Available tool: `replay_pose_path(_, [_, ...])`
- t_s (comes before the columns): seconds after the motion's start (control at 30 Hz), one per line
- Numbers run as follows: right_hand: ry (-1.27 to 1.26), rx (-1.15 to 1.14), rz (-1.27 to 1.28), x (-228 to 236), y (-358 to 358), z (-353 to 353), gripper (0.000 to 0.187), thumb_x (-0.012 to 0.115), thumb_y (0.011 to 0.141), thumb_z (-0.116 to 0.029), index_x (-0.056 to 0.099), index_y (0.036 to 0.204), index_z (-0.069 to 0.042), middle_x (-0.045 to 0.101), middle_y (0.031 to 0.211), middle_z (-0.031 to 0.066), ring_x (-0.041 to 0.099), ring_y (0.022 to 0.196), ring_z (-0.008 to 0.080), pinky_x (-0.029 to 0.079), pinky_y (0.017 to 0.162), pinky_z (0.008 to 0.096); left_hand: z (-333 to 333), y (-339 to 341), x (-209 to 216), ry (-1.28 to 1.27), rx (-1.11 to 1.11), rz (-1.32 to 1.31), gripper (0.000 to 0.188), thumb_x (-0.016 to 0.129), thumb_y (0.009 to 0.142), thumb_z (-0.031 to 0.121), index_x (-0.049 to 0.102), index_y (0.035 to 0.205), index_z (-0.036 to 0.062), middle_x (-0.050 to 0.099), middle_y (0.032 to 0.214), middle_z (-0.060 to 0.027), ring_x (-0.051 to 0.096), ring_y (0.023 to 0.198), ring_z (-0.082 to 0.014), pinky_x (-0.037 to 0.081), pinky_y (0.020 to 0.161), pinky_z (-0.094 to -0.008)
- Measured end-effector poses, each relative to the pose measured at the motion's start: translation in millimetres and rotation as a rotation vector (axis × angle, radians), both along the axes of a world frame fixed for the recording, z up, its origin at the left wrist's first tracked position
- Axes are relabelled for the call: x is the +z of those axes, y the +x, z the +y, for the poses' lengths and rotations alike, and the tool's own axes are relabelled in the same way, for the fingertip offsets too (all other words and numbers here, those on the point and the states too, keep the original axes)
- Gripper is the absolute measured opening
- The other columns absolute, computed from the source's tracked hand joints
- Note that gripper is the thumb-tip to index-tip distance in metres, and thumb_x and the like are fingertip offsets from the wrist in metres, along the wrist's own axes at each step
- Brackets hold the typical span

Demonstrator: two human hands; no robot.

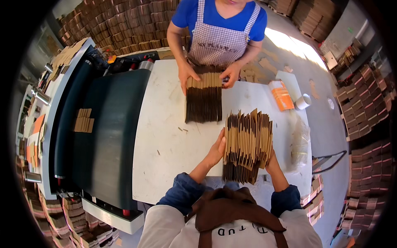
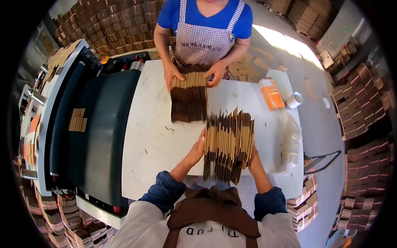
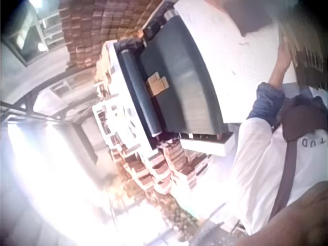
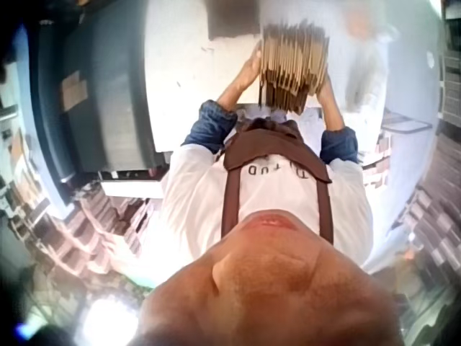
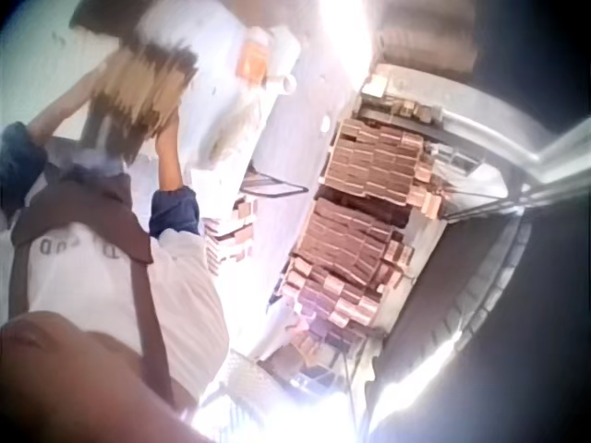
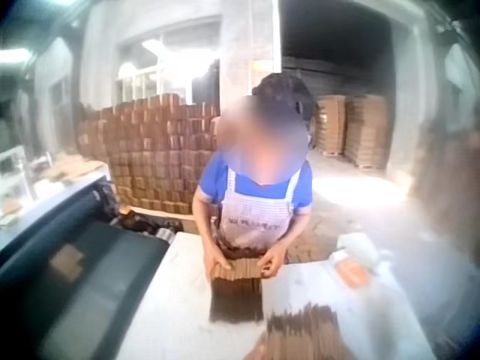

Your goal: The person stacks flat cardboard pieces on a table and then moves them to a strapping machine. They align the stacks and use the machine to apply plastic straps, securing the bundles before moving them aside.

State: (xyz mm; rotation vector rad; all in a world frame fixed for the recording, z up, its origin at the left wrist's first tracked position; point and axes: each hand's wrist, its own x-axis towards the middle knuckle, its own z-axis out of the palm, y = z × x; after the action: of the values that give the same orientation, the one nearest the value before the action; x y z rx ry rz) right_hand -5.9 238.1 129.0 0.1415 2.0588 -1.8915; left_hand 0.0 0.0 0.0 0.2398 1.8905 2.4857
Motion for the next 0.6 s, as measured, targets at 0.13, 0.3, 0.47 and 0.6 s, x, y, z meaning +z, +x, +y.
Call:
replay_pose_path(0.13, [-0.172,-0.077,0.103,-164.6,40.9,-119.0,0.060,0.042,0.102,-0.042,0.036,0.147,-0.002,0.046,0.145,0.0095,0.043,0.132,0.0216,0.034,0.109,0.0344,-159.3,18.6,-37.9,-0.351,-0.100,-0.151,0.071,0.030,0.102,0.054,0.008,0.156,0.0127,0.021,0.157,-0.0183,0.026,0.143,-0.0331,0.026,0.114,-0.0418])
replay_pose_path(0.3, [0.087,-0.049,-0.178,-150.1,80.0,-128.6,0.070,0.035,0.101,-0.056,0.037,0.147,-0.003,0.051,0.140,0.0133,0.047,0.128,0.0237,0.038,0.104,0.0344,-175.1,68.9,-29.2,-0.276,-0.105,-0.470,0.075,0.039,0.098,0.059,0.015,0.155,0.0156,0.033,0.151,-0.0163,0.036,0.137,-0.0294,0.040,0.103,-0.0458])
replay_pose_path(0.47, [0.120,0.084,0.003,-123.4,70.8,-120.2,0.078,0.042,0.097,-0.059,0.034,0.147,-0.001,0.050,0.139,0.0202,0.046,0.132,0.0277,0.040,0.104,0.0372,-160.3,41.2,5.2,-0.448,0.049,-0.254,0.091,0.063,0.090,0.048,0.014,0.152,0.0021,0.026,0.152,-0.0273,0.035,0.138,-0.0364,0.040,0.105,-0.0440])
replay_pose_path(0.6, [0.099,0.107,0.012,-146.5,66.9,-103.4,0.088,0.050,0.092,-0.062,0.028,0.148,0.002,0.049,0.139,0.0258,0.048,0.130,0.0338,0.039,0.106,0.0392,-121.5,34.2,36.7,-0.996,0.143,-0.042,0.103,0.073,0.081,0.047,0.016,0.149,-0.0044,0.026,0.150,-0.0294,0.036,0.136,-0.0400,0.039,0.106,-0.0432])
